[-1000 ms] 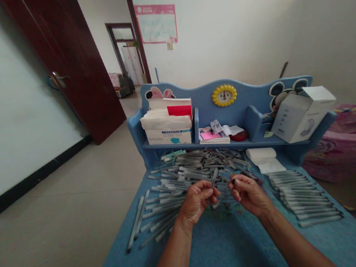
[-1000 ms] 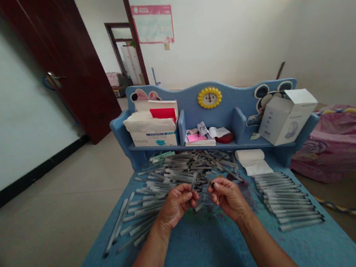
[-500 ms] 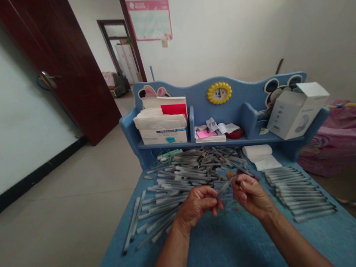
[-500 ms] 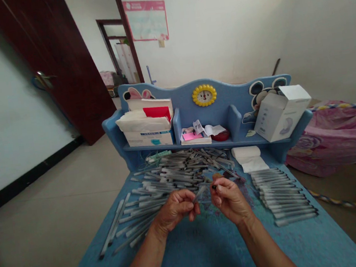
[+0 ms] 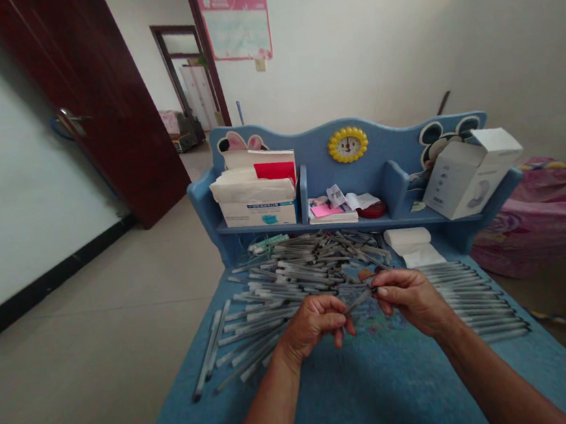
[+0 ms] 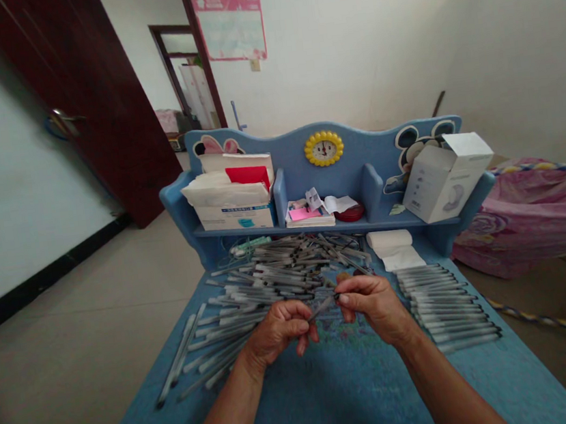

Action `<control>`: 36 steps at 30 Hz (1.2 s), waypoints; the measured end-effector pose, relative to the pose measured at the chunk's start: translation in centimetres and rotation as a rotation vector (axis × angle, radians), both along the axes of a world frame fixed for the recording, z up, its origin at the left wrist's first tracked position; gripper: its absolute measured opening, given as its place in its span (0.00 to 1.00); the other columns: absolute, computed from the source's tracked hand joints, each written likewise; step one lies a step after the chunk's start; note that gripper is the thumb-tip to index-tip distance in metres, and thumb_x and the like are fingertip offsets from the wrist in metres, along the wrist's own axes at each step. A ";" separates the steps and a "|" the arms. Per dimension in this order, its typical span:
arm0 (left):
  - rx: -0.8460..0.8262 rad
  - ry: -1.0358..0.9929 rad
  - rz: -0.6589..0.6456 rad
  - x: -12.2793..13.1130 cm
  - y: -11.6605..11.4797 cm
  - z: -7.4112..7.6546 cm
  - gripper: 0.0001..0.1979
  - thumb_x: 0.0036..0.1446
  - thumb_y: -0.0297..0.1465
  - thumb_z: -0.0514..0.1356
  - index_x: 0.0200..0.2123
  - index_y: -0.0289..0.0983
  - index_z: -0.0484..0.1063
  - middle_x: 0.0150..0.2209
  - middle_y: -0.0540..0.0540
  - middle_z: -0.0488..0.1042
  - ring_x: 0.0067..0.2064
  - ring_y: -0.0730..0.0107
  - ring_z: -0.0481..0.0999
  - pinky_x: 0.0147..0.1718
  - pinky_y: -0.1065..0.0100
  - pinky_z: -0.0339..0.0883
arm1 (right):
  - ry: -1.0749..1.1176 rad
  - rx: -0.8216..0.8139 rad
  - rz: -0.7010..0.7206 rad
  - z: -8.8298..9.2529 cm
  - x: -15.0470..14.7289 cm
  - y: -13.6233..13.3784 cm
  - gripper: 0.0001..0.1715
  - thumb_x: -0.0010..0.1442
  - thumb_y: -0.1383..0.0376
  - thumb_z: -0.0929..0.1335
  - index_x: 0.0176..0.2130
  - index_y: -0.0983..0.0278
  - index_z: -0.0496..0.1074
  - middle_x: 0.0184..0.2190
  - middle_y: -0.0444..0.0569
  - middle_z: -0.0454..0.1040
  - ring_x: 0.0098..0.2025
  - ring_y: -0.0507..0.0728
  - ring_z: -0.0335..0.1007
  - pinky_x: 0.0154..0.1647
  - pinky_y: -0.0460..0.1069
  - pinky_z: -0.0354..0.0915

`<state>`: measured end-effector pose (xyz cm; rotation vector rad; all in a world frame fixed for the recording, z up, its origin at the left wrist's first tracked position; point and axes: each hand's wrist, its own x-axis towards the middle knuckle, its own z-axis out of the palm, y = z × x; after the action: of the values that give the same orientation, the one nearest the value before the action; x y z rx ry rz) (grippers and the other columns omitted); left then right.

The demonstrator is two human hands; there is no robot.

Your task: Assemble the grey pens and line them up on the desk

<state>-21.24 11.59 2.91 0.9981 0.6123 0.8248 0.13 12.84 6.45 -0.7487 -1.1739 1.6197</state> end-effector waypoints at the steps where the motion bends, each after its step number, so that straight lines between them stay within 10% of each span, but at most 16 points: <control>1: -0.002 0.005 -0.004 0.0 0.0 0.0 0.14 0.40 0.33 0.67 0.29 0.31 0.70 0.24 0.43 0.77 0.15 0.74 0.70 0.16 0.75 0.62 | -0.026 0.009 0.002 0.0 0.2 0.1 0.08 0.43 0.66 0.75 0.29 0.65 0.76 0.17 0.42 0.71 0.17 0.48 0.63 0.19 0.45 0.58; 17: -0.021 0.053 -0.073 0.1 -0.1 0.0 0.12 0.43 0.32 0.65 0.30 0.31 0.69 0.24 0.43 0.77 0.14 0.73 0.71 0.14 0.76 0.61 | -0.571 0.208 0.093 2.4 1.3 0.0 0.12 0.49 0.59 0.70 0.29 0.66 0.74 0.13 0.40 0.67 0.16 0.48 0.62 0.17 0.43 0.57; 31: -0.038 0.097 -0.197 1.2 -0.7 -0.2 0.11 0.43 0.30 0.65 0.30 0.31 0.69 0.25 0.42 0.78 0.16 0.71 0.73 0.16 0.74 0.63 | -0.894 0.265 0.117 0.1 3.1 -1.5 0.25 0.60 0.53 0.60 0.20 0.65 0.66 0.11 0.42 0.64 0.15 0.48 0.58 0.17 0.43 0.53; 36: -0.045 0.117 -0.198 1.1 -0.7 -0.3 0.12 0.43 0.31 0.65 0.31 0.31 0.69 0.26 0.42 0.78 0.17 0.71 0.73 0.17 0.74 0.63 | -0.727 0.251 0.108 0.0 3.7 -1.8 0.17 0.55 0.55 0.67 0.38 0.65 0.70 0.21 0.42 0.68 0.22 0.51 0.65 0.23 0.45 0.61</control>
<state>-20.10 10.87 2.60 1.0531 0.6178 0.5789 3.81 10.99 6.48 -1.1688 -1.9169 1.2685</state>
